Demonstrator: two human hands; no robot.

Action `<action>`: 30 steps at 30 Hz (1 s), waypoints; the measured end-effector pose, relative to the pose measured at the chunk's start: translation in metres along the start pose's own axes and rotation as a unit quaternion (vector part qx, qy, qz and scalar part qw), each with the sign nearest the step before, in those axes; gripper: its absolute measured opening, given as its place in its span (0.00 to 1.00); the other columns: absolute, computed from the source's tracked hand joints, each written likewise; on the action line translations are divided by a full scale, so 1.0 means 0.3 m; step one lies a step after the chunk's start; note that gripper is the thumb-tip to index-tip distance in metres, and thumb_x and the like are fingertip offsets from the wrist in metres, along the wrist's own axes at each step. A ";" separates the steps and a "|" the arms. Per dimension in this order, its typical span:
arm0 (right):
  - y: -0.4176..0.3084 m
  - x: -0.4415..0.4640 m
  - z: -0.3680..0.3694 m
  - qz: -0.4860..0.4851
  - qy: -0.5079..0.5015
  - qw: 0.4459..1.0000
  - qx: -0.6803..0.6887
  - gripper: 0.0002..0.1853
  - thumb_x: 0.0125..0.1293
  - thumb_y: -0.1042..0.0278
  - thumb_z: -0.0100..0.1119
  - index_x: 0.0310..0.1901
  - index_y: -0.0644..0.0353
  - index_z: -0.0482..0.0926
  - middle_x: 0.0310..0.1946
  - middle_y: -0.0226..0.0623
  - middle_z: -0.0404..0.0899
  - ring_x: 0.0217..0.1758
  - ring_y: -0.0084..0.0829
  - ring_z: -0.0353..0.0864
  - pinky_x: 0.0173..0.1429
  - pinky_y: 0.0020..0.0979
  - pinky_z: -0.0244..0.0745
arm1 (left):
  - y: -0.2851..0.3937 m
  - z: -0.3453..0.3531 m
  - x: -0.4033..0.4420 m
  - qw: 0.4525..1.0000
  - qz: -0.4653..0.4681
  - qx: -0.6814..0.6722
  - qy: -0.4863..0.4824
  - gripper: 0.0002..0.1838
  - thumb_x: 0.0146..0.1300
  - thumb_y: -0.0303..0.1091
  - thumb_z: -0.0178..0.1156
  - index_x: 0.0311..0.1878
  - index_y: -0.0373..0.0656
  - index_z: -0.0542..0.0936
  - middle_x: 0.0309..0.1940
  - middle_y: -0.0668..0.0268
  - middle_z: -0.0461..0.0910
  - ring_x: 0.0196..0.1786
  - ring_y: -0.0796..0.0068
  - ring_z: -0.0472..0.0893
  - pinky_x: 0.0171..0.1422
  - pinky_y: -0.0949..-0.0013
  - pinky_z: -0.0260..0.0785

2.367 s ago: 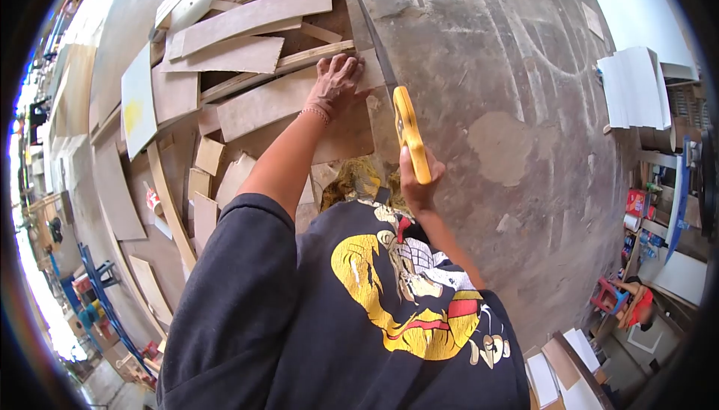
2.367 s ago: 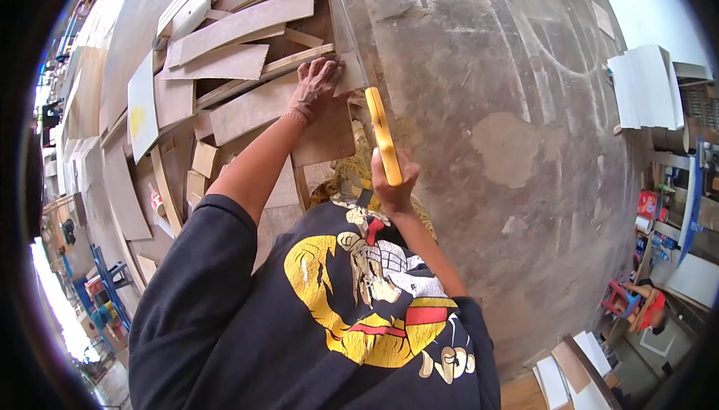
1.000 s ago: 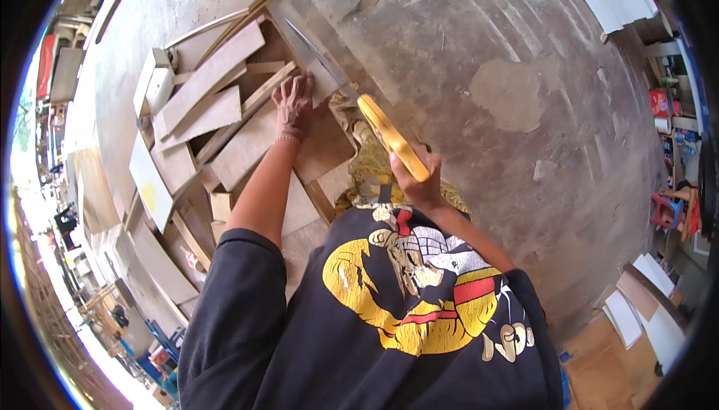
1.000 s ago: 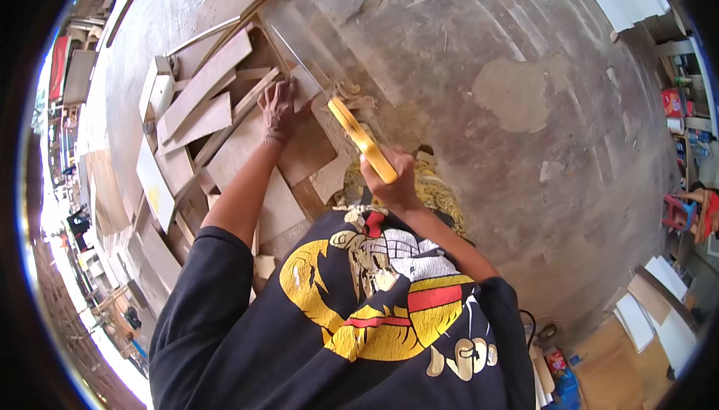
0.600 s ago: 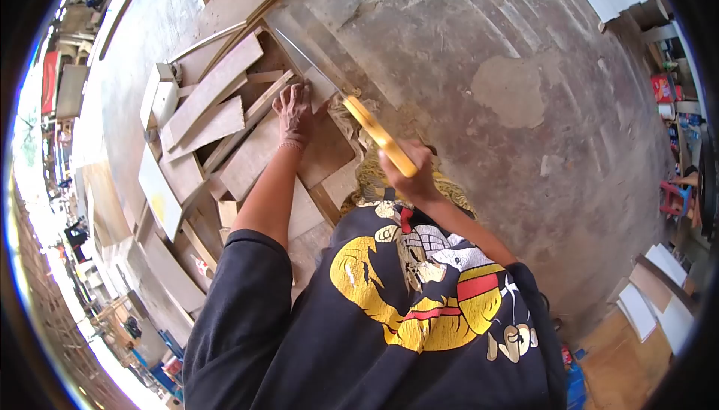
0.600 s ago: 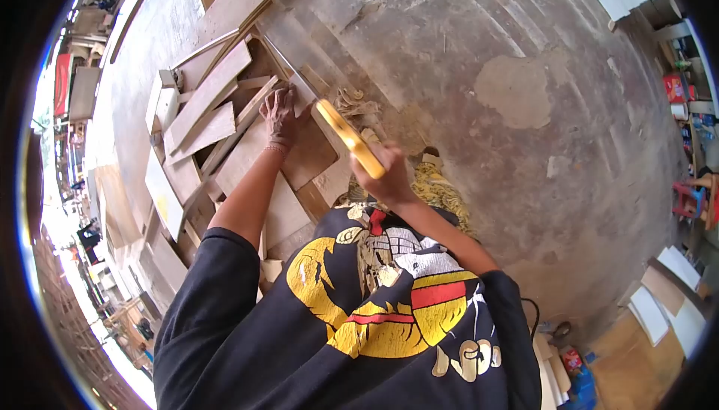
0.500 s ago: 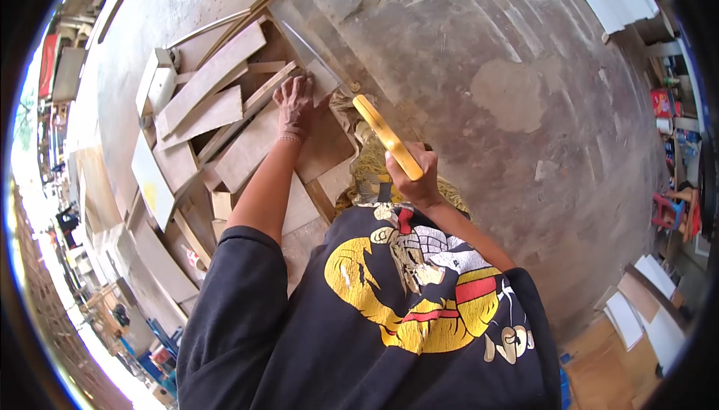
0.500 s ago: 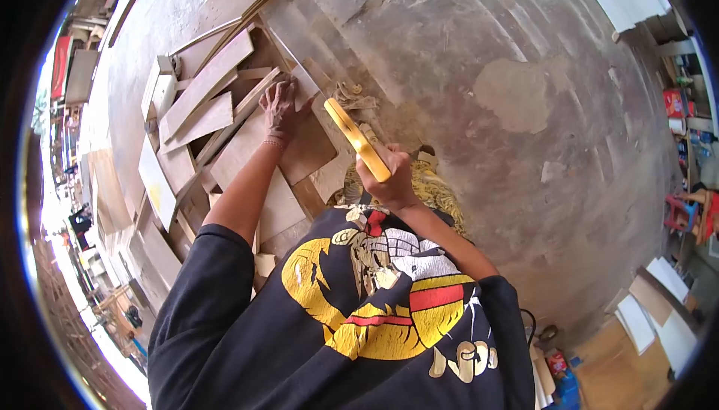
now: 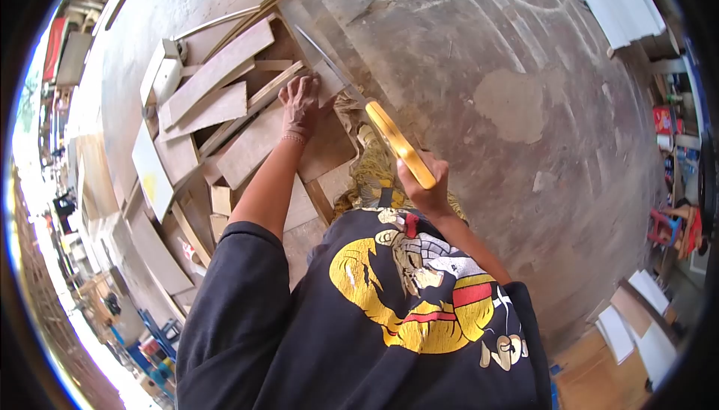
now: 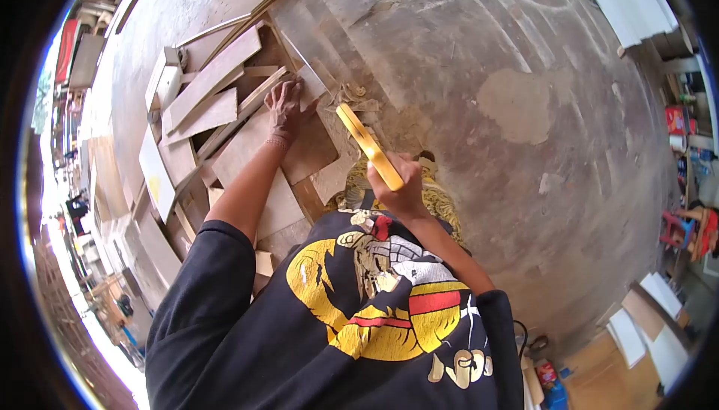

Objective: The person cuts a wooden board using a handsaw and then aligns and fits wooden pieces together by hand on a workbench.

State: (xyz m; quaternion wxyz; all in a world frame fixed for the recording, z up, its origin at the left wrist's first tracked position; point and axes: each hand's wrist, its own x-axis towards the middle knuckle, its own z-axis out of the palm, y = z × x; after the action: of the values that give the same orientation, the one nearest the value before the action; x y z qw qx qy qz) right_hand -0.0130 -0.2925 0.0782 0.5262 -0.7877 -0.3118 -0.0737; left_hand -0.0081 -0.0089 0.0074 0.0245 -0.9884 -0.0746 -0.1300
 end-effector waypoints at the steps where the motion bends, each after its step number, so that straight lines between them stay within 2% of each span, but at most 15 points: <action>1: 0.014 0.029 0.034 -0.020 0.003 1.000 -0.020 0.01 0.53 0.77 0.57 0.26 0.60 0.76 0.16 0.36 0.72 0.17 0.39 0.74 0.25 0.34 0.69 | -0.003 -0.005 0.004 1.000 0.008 0.005 -0.001 0.34 0.54 0.56 0.59 0.59 0.44 0.70 0.53 0.63 0.69 0.60 0.60 0.65 0.61 0.51 0.52; 3: 0.008 0.096 0.058 0.092 -0.015 0.992 0.084 0.03 0.53 0.77 0.57 0.24 0.60 0.74 0.14 0.37 0.70 0.15 0.38 0.73 0.22 0.35 0.69 | -0.002 -0.020 0.003 1.000 0.007 0.009 0.001 0.34 0.55 0.55 0.60 0.59 0.43 0.70 0.53 0.63 0.69 0.59 0.60 0.65 0.61 0.51 0.52; 4: 0.011 0.122 0.032 0.110 -0.005 0.991 0.083 0.06 0.53 0.76 0.58 0.22 0.61 0.73 0.13 0.38 0.70 0.14 0.37 0.74 0.21 0.36 0.69 | 0.000 -0.014 -0.007 1.000 0.003 0.002 0.001 0.34 0.55 0.55 0.60 0.59 0.43 0.70 0.52 0.63 0.69 0.59 0.60 0.65 0.61 0.51 0.52; 7: 0.033 0.109 0.045 0.042 0.028 0.998 0.021 0.05 0.56 0.74 0.57 0.24 0.63 0.76 0.15 0.38 0.72 0.16 0.35 0.73 0.21 0.34 0.66 | 0.004 -0.007 0.010 1.000 0.012 -0.010 0.011 0.34 0.54 0.55 0.61 0.59 0.43 0.70 0.52 0.63 0.69 0.59 0.61 0.65 0.61 0.51 0.53; 9: 0.018 0.052 0.077 0.042 -0.021 0.999 0.004 0.04 0.57 0.73 0.57 0.27 0.62 0.75 0.18 0.40 0.72 0.19 0.42 0.73 0.26 0.39 0.68 | 0.002 -0.001 0.003 1.000 0.006 0.001 0.020 0.35 0.53 0.56 0.61 0.60 0.44 0.70 0.52 0.64 0.69 0.59 0.61 0.65 0.61 0.52 0.53; 12: -0.022 0.036 0.037 0.015 -0.028 0.999 -0.009 0.04 0.57 0.74 0.57 0.27 0.63 0.75 0.18 0.40 0.73 0.21 0.42 0.74 0.26 0.38 0.69 | 0.003 0.001 0.000 1.000 0.017 -0.007 -0.011 0.36 0.52 0.57 0.61 0.60 0.44 0.70 0.53 0.64 0.69 0.60 0.61 0.65 0.61 0.52 0.53; 15: -0.018 0.062 0.057 0.038 -0.014 0.998 0.038 0.05 0.54 0.75 0.57 0.23 0.61 0.73 0.16 0.39 0.71 0.17 0.42 0.72 0.25 0.39 0.68 | 0.006 -0.012 -0.007 0.999 0.036 -0.014 -0.004 0.38 0.52 0.56 0.62 0.62 0.43 0.69 0.54 0.62 0.69 0.60 0.60 0.64 0.63 0.51 0.52; 18: -0.031 0.106 0.053 0.103 0.001 0.994 0.032 0.07 0.55 0.75 0.57 0.22 0.62 0.72 0.16 0.41 0.71 0.19 0.44 0.73 0.25 0.39 0.66 | 0.017 -0.033 0.029 0.999 -0.014 -0.028 -0.027 0.37 0.52 0.55 0.61 0.61 0.41 0.69 0.55 0.62 0.68 0.61 0.60 0.63 0.63 0.50 0.51; 22: -0.012 0.112 0.031 0.119 0.001 0.992 0.040 0.06 0.56 0.74 0.57 0.24 0.63 0.74 0.18 0.42 0.73 0.21 0.43 0.75 0.26 0.37 0.67 | 0.024 -0.034 0.024 1.000 0.001 -0.015 -0.006 0.36 0.53 0.54 0.61 0.60 0.40 0.70 0.55 0.62 0.68 0.61 0.60 0.63 0.62 0.50 0.51; 24: -0.003 0.115 0.022 0.150 -0.001 0.981 0.123 0.04 0.58 0.74 0.56 0.29 0.64 0.77 0.18 0.41 0.74 0.19 0.37 0.74 0.25 0.34 0.67 | 0.014 -0.028 0.015 1.000 0.009 -0.029 -0.002 0.35 0.54 0.54 0.61 0.61 0.40 0.69 0.55 0.62 0.68 0.61 0.60 0.63 0.62 0.51 0.51; 25: 0.014 0.110 0.016 0.151 0.011 0.981 0.122 0.04 0.58 0.74 0.56 0.29 0.64 0.77 0.18 0.41 0.74 0.19 0.37 0.74 0.25 0.34 0.67 | 0.009 -0.031 0.016 0.999 0.021 -0.029 0.000 0.35 0.54 0.54 0.61 0.61 0.40 0.69 0.55 0.62 0.68 0.61 0.60 0.63 0.62 0.51 0.51; 28: 0.087 0.107 -0.029 0.298 -0.086 0.908 0.282 0.06 0.59 0.72 0.55 0.32 0.65 0.78 0.17 0.36 0.72 0.17 0.26 0.68 0.25 0.29 0.65 | 0.000 -0.040 0.031 0.999 0.037 -0.033 -0.014 0.36 0.54 0.54 0.61 0.61 0.40 0.69 0.55 0.61 0.68 0.61 0.60 0.63 0.62 0.50 0.51; 30: 0.140 0.097 -0.028 0.309 -0.087 0.893 0.315 0.06 0.59 0.72 0.55 0.32 0.65 0.79 0.17 0.38 0.73 0.17 0.27 0.69 0.24 0.29 0.65 | 0.000 -0.054 0.034 0.998 0.039 -0.048 -0.013 0.34 0.54 0.52 0.61 0.60 0.40 0.69 0.55 0.60 0.68 0.61 0.58 0.64 0.62 0.51 0.52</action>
State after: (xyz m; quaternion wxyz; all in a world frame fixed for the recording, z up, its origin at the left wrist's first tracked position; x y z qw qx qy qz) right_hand 0.0358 -0.2983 0.0619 0.7137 -0.6407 -0.1036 0.2635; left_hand -0.0026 -0.0085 0.0256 -0.0191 -0.9922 -0.0303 -0.1192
